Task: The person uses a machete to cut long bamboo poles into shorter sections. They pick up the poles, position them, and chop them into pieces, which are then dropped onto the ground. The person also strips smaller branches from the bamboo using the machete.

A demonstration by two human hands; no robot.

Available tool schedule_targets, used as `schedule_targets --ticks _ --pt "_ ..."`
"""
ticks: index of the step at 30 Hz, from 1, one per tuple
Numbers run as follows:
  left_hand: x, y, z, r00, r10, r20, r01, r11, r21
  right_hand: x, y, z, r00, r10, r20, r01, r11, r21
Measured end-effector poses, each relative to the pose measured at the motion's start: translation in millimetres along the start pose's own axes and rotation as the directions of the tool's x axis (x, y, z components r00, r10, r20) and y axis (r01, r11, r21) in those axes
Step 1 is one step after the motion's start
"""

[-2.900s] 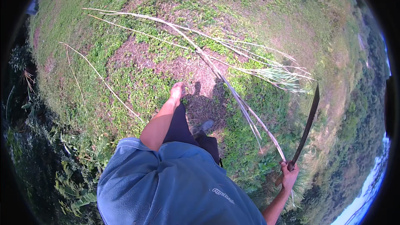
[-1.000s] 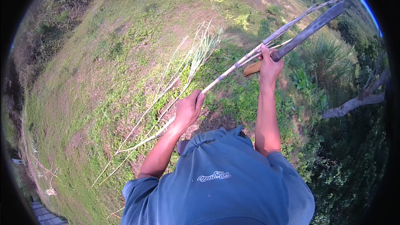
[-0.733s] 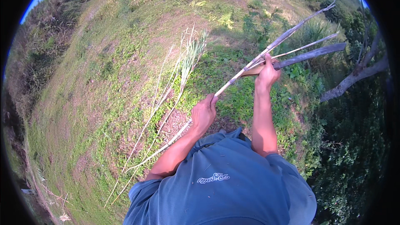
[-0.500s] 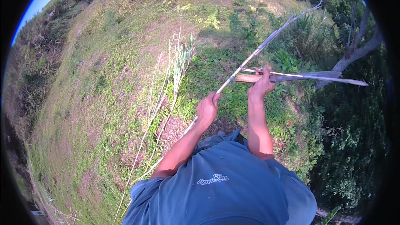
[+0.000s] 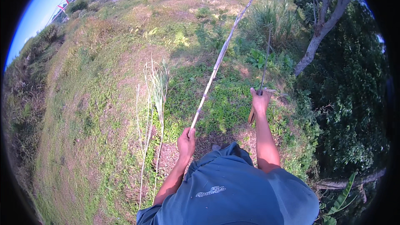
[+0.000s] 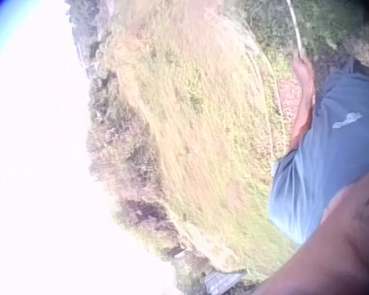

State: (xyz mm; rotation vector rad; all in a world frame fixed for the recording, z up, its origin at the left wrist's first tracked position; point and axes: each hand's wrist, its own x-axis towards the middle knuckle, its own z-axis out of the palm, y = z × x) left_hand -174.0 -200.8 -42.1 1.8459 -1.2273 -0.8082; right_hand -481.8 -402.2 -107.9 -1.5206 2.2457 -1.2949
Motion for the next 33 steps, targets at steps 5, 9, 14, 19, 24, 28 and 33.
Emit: schedule_targets --ticks 5,9,14,19,24,28,33 --pt "-46.7 -16.0 1.0 1.000 -0.027 0.004 0.027 0.997 -0.074 24.1 -110.8 15.6 0.852 0.136 0.506 -0.524 0.226 0.821" --pt "-54.1 -11.9 -0.6 0.993 -0.089 0.079 0.092 0.995 -0.038 38.1 -136.6 29.8 0.863 -0.080 0.499 -0.499 0.024 0.866" --pt "-47.6 4.4 -9.6 0.987 -0.163 0.002 0.162 0.983 0.086 21.2 -132.8 53.6 0.874 0.288 0.391 -0.471 0.309 0.826" --pt "-49.6 -8.1 -4.1 0.990 -0.116 -0.076 0.126 0.981 0.150 1.0 -127.8 60.0 0.841 0.474 0.262 -0.386 0.185 0.904" --pt "-41.4 -0.6 0.3 0.992 -0.018 -0.124 0.041 0.982 0.184 10.1 -96.7 63.0 0.740 0.413 0.530 -0.462 -0.260 0.848" --pt "-37.1 -4.9 1.6 0.995 -0.052 -0.083 0.064 0.987 0.149 -15.1 -89.4 60.3 0.529 0.578 0.622 -0.627 -0.228 0.745" --pt "-20.9 -12.7 11.4 0.987 -0.127 -0.094 0.134 0.988 0.073 -89.5 -86.7 74.8 0.325 0.456 0.829 -0.785 -0.359 0.506"
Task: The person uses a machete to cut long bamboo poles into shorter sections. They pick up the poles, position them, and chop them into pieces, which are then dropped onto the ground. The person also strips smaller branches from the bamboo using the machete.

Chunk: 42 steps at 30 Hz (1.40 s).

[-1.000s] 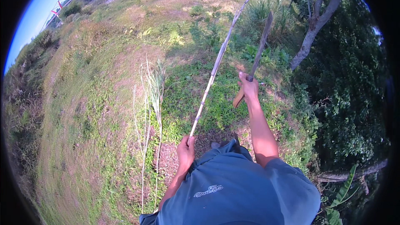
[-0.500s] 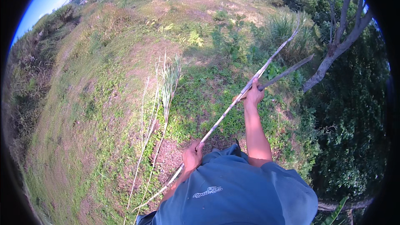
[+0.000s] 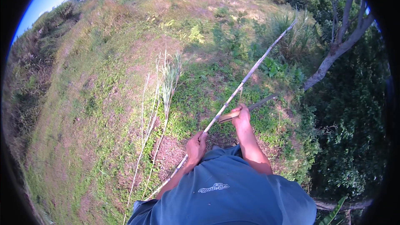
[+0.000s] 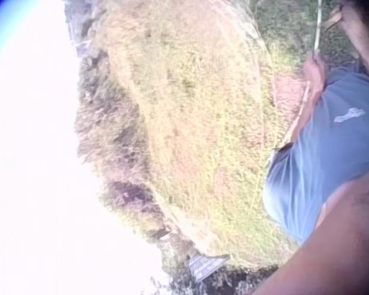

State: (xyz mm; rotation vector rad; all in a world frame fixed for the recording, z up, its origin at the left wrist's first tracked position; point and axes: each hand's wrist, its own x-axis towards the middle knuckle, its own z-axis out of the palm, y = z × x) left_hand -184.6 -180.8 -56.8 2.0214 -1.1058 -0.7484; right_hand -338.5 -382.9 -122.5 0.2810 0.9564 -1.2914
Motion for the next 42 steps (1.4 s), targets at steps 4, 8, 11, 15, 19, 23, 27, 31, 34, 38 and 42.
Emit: schedule_targets --ticks 4,8,11,15,19,23,27,31,34,38,42 --pt "-4.4 2.7 -0.3 0.998 0.044 0.046 -0.046 0.998 0.041 11.9 -3.1 -1.4 0.997 0.010 -0.079 -0.021 0.990 -0.139" --pt "-5.2 -2.0 0.4 0.999 -0.011 0.031 0.010 0.999 0.037 -29.0 21.4 -11.0 0.994 -0.096 -0.048 0.082 0.969 -0.232" --pt "-0.4 9.0 -1.0 0.997 -0.068 0.026 0.068 0.997 0.023 -57.2 21.4 7.2 0.981 -0.190 -0.030 0.174 0.945 -0.276" --pt "-1.3 -4.2 3.0 0.999 -0.020 -0.028 0.022 0.997 0.077 -68.5 26.4 9.5 0.941 -0.333 0.068 0.334 0.869 -0.364" --pt "-6.3 -7.5 1.7 0.999 0.003 -0.043 0.000 0.997 0.075 -70.6 26.5 -2.4 0.912 -0.405 0.068 0.399 0.832 -0.385" --pt "-9.7 -3.1 0.5 0.999 -0.004 0.048 0.002 0.999 0.035 -64.2 22.4 -15.4 0.888 -0.444 0.118 0.453 0.806 -0.381" --pt "0.1 -13.6 1.5 0.981 0.016 0.192 -0.007 0.999 -0.048 -55.9 -7.4 -27.4 0.836 -0.516 0.184 0.502 0.587 -0.634" --pt "23.4 -24.3 -2.0 0.946 0.070 0.317 -0.045 0.995 -0.084 -62.3 -46.1 -57.7 0.536 -0.675 0.507 0.582 -0.140 -0.801" --pt "46.6 -35.1 0.7 0.890 0.128 0.439 -0.054 0.983 -0.176 -59.6 -64.7 -81.3 0.217 -0.534 0.817 0.609 -0.580 -0.541" --pt "63.5 -12.0 -21.8 0.701 0.082 0.708 0.209 0.926 -0.314 -59.4 -65.8 -82.0 0.120 -0.386 0.915 0.532 -0.753 -0.388" --pt "71.2 -0.5 -39.7 0.533 0.085 0.842 0.411 0.844 -0.345 -35.6 -107.7 -75.5 0.013 -0.445 0.895 0.468 -0.788 -0.399"
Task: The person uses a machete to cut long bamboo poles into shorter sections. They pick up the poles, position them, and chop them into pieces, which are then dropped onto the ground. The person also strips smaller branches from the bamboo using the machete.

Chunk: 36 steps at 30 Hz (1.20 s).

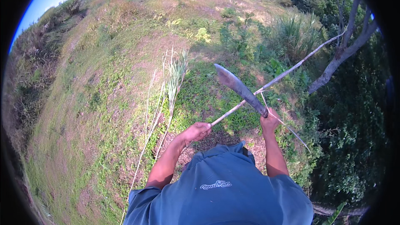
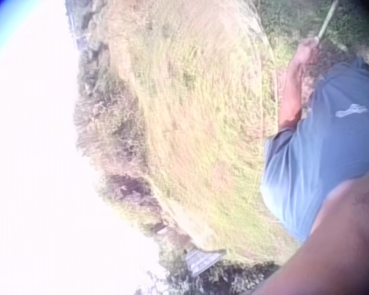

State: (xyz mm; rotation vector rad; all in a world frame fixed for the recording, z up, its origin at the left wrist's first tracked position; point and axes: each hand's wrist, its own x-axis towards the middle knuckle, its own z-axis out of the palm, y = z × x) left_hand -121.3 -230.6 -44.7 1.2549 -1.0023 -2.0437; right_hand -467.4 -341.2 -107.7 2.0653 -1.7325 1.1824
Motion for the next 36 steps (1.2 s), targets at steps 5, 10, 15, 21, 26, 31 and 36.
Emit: schedule_targets --ticks 5,10,15,21,26,31,36 --pt "-2.8 26.2 5.8 0.992 -0.087 0.092 0.098 0.988 -0.119 22.4 -14.2 -11.8 0.992 -0.077 -0.098 0.089 0.989 0.121" --pt "5.9 39.7 12.1 0.990 -0.064 0.125 0.081 0.988 -0.135 38.6 7.9 -21.4 0.996 0.089 0.017 -0.089 0.996 -0.016" --pt "33.2 42.7 21.4 0.968 -0.109 0.226 0.152 0.971 -0.183 22.6 -5.3 -26.6 0.971 -0.223 0.083 0.219 0.974 0.049" --pt "20.3 17.2 13.4 0.974 -0.126 0.189 0.159 0.971 -0.176 58.5 70.2 -29.8 0.741 0.665 -0.099 -0.671 0.722 -0.170" --pt "6.3 0.4 25.6 0.997 -0.080 -0.015 0.081 0.997 0.008 48.6 64.5 -69.9 0.992 0.106 0.066 -0.090 0.974 -0.208" --pt "-7.0 -63.5 20.5 0.936 0.177 -0.303 -0.097 0.960 0.262 71.0 87.6 -72.6 0.723 0.691 0.011 -0.663 0.699 -0.270" --pt "-33.4 -78.6 35.8 0.832 0.336 -0.441 -0.090 0.867 0.490 77.6 110.7 -89.4 0.719 0.679 0.146 -0.685 0.728 -0.012"
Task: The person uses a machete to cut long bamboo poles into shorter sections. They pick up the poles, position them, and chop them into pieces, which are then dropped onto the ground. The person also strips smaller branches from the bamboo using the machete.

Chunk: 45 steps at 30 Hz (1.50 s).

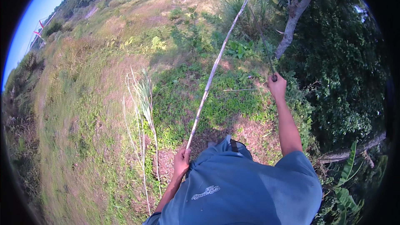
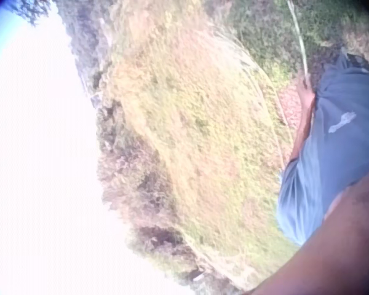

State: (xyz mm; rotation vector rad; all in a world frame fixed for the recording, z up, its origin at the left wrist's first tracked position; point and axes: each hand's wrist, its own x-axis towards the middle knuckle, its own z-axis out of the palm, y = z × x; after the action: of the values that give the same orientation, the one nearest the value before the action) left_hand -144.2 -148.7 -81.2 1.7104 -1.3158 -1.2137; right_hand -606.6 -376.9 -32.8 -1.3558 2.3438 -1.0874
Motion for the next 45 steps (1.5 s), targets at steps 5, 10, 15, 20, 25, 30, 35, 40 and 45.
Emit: schedule_targets --ticks 5,10,15,20,25,30,35,40,45 --pt "-24.3 11.4 2.6 0.987 -0.113 -0.115 0.103 0.991 -0.083 21.5 -36.9 -20.5 0.905 -0.420 0.072 0.426 0.890 -0.165" --pt "-27.3 -1.3 6.2 0.985 -0.104 -0.141 0.095 0.993 -0.069 41.8 -74.3 -24.3 0.918 -0.345 0.198 0.373 0.919 -0.128" --pt "-33.7 7.5 7.8 0.982 -0.062 -0.180 0.049 0.996 -0.075 33.8 -104.3 -18.4 0.718 -0.330 0.613 0.057 0.906 0.420" --pt "-36.6 -10.0 11.7 0.985 -0.015 -0.171 -0.023 0.976 -0.215 27.3 -142.9 -8.3 0.520 -0.380 0.765 -0.139 0.846 0.515" --pt "-34.6 -11.1 13.5 0.989 -0.046 -0.140 0.016 0.979 -0.204 61.5 -193.0 -5.5 0.515 -0.417 0.749 0.004 0.875 0.485" --pt "-40.5 2.1 10.1 0.978 -0.034 -0.205 0.006 0.991 -0.135 49.2 -237.1 1.1 0.423 -0.430 0.798 0.352 0.889 0.293" --pt "-56.0 -44.5 17.6 0.941 0.075 -0.331 -0.034 0.991 0.130 26.4 -207.9 15.7 0.349 -0.280 0.894 0.053 0.959 0.279" --pt "-56.3 -37.7 20.7 0.948 -0.012 -0.317 0.077 0.978 0.196 33.5 -208.2 23.2 0.472 -0.272 0.839 -0.074 0.936 0.345" --pt "-56.7 -33.2 16.1 0.957 0.014 -0.289 0.034 0.986 0.163 -8.8 -199.6 25.5 0.070 -0.178 0.981 0.150 0.975 0.166"
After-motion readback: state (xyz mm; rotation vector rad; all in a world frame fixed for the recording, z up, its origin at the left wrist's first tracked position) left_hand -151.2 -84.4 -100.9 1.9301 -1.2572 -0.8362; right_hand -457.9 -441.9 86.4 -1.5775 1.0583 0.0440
